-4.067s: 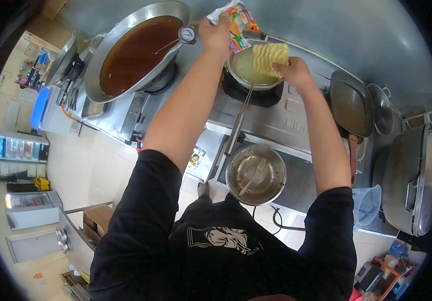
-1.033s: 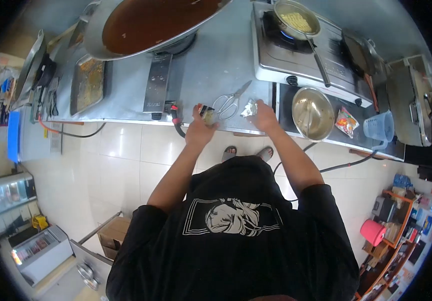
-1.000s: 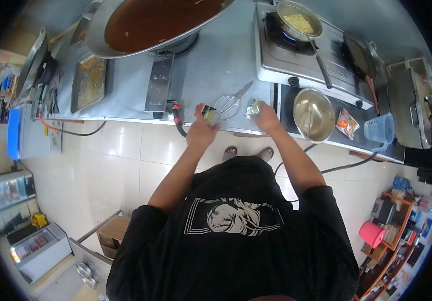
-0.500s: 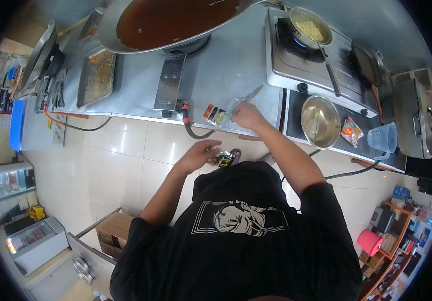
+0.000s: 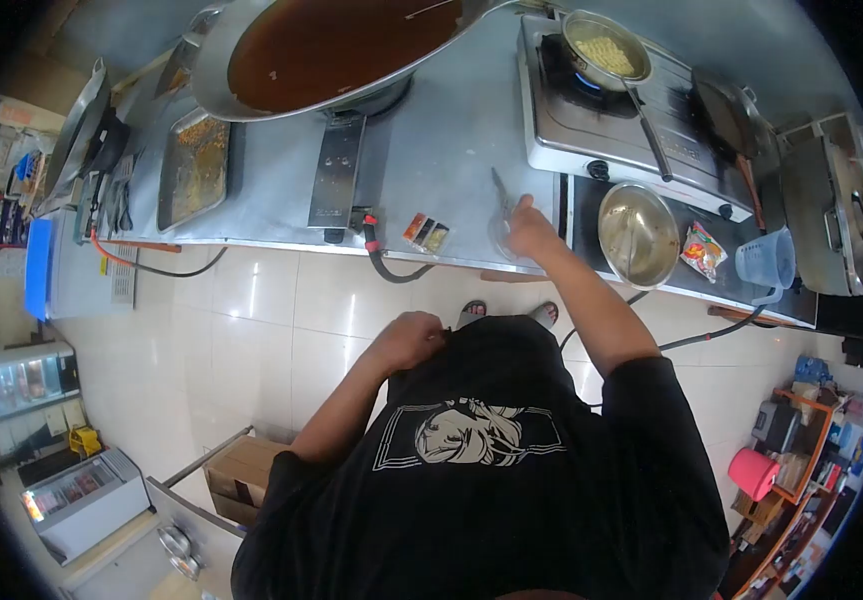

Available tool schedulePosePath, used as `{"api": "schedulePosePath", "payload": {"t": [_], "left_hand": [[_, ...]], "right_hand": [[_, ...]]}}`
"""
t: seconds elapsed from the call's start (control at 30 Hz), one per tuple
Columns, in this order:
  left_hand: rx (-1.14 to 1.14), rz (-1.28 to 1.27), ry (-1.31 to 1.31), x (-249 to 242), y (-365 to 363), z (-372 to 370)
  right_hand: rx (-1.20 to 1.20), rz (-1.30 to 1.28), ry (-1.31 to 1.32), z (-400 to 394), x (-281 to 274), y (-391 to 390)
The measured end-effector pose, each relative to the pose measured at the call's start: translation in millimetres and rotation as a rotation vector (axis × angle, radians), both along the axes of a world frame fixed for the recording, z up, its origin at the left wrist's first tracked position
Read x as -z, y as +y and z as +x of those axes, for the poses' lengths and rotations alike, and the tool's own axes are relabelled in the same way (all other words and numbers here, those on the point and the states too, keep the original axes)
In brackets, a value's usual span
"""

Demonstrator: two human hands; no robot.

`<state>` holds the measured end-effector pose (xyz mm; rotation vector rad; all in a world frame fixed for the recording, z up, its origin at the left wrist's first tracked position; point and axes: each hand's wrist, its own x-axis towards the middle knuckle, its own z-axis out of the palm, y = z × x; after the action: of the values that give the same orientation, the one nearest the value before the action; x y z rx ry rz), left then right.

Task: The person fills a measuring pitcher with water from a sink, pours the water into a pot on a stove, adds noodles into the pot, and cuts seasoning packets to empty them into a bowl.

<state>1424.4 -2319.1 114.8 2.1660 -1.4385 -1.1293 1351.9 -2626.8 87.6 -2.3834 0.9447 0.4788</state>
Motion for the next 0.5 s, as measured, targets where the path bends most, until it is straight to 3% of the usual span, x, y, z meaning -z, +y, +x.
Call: {"api": "schedulePosePath", "payload": {"t": [0.1, 0.13, 0.2, 0.3, 0.4, 0.5], "left_hand": [[0.029, 0.063, -0.300, -39, -7, 15], [0.028, 0.075, -0.398, -61, -9, 22], [0.050, -0.046, -0.264, -106, -10, 39], [0.111, -0.223, 0.330, -163, -16, 68], [0.016, -0.146, 0.348, -151, -26, 85], [-0.124, -0.077, -0.275, -112, -37, 80]], "right_hand": [[-0.060, 0.087, -0.130, -47, -17, -3], [0.058, 0.279, -0.125, -61, -28, -4], [0.295, 0.667, -0.124, -87, -46, -2], [0.313, 0.842, -0.237, -134, -24, -4], [0.436, 1.115, -0.375, -163, -42, 12], [0.373, 1.120, -0.447, -178, -49, 20]]}}
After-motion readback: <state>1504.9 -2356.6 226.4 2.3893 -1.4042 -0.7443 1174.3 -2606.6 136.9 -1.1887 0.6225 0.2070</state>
